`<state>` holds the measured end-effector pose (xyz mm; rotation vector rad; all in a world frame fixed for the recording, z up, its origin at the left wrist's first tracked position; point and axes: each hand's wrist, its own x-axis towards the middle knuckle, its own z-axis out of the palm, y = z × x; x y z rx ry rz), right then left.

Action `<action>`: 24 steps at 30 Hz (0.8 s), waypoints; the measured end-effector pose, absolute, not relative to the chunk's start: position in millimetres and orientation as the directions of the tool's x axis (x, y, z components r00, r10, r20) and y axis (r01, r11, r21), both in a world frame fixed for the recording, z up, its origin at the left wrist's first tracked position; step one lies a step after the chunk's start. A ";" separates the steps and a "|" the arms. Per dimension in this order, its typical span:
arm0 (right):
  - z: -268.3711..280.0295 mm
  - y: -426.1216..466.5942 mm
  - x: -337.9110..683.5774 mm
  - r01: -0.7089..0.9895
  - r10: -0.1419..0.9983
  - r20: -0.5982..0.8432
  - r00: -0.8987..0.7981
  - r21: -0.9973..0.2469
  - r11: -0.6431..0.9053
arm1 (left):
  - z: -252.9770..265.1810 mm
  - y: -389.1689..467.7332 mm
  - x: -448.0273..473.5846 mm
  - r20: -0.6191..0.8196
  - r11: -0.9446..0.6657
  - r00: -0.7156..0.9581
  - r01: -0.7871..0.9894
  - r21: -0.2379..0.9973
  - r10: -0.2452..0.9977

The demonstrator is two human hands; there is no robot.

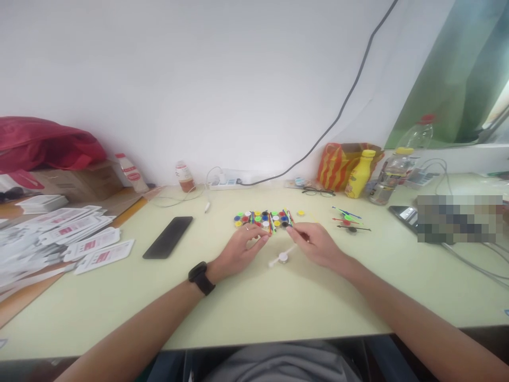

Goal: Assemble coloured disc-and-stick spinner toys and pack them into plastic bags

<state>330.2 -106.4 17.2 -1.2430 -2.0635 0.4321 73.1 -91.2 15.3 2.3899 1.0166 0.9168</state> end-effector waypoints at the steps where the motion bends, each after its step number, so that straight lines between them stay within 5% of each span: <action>1: 17.9 -107.3 330.6 0.645 0.869 0.358 -0.342 -0.583 0.494 | 15.7 -91.5 73.2 0.416 -0.664 0.526 0.490 0.565 0.742; 7: 19.7 -116.5 330.0 0.630 0.814 0.252 -0.522 -0.529 0.568 | 14.9 -91.3 73.6 0.434 -0.680 0.532 0.469 0.564 0.727; 14: 18.3 -117.5 328.2 0.553 0.777 0.173 -0.606 -0.610 0.568 | 14.2 -92.7 74.4 0.436 -0.675 0.527 0.451 0.584 0.729; 19: 15.1 -117.0 323.1 0.458 0.704 0.412 -0.578 -0.551 0.698 | 13.4 -91.8 74.9 0.390 -0.571 0.477 0.326 0.754 0.788; 24: 11.7 -115.0 319.4 0.386 0.546 0.647 -0.532 -0.389 0.837 | 20.0 -96.3 78.1 0.142 -0.219 0.590 0.060 0.974 0.795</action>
